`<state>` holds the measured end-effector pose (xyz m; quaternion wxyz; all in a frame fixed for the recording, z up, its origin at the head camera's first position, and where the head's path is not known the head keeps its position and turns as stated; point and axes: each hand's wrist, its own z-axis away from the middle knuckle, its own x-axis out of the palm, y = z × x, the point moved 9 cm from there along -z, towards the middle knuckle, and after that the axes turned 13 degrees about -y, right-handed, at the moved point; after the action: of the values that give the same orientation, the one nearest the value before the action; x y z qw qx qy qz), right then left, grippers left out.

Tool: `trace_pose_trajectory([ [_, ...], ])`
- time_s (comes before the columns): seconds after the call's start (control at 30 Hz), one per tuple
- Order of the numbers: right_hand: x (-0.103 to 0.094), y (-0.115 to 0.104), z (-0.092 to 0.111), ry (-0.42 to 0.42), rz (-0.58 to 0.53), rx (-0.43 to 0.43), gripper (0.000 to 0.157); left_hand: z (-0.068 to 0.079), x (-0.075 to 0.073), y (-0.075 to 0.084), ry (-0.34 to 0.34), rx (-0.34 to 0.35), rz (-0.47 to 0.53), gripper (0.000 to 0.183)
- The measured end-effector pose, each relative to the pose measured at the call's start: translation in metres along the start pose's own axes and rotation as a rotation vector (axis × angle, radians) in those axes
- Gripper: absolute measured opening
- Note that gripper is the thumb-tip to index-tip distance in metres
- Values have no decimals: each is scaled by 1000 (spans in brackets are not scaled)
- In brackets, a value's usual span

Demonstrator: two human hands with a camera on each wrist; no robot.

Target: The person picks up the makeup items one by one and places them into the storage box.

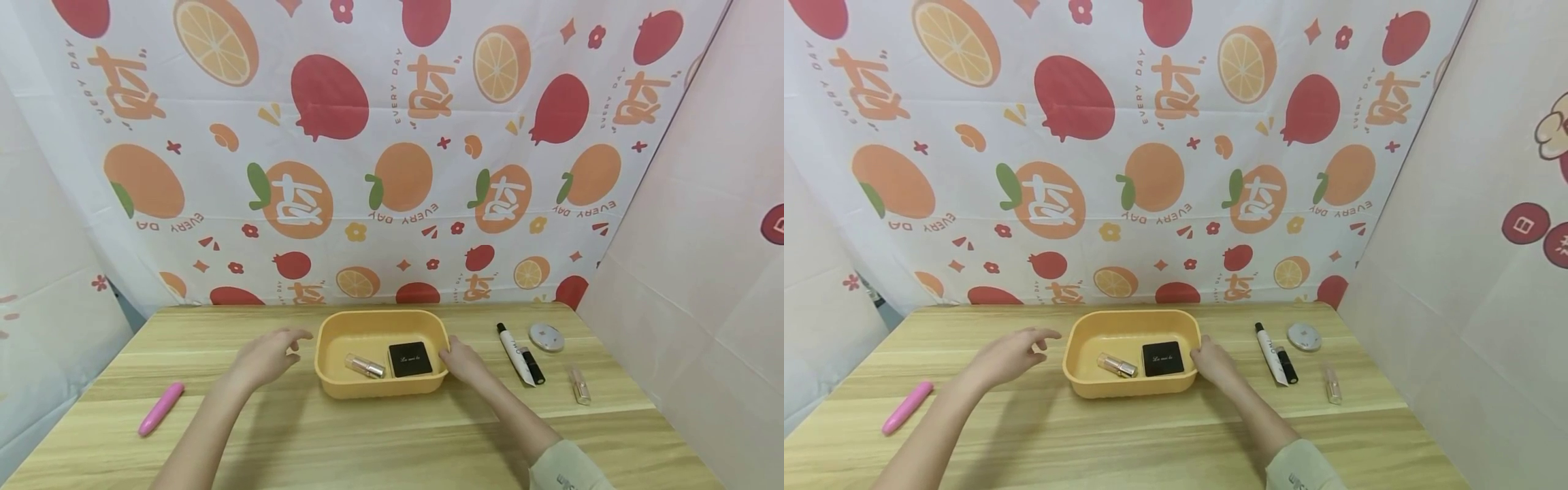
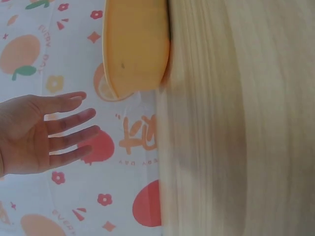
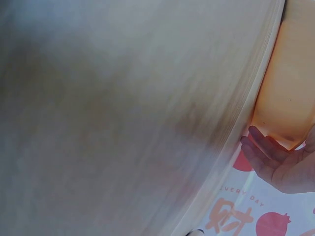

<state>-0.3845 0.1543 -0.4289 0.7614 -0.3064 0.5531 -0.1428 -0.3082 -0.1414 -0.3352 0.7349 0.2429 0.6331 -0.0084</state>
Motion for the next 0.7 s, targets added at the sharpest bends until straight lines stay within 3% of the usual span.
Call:
trace_pose_trajectory([
  [0.7, 0, 1, 0, 9, -8, -4, 41, 24, 2, -44, -9, -76, 18, 35],
])
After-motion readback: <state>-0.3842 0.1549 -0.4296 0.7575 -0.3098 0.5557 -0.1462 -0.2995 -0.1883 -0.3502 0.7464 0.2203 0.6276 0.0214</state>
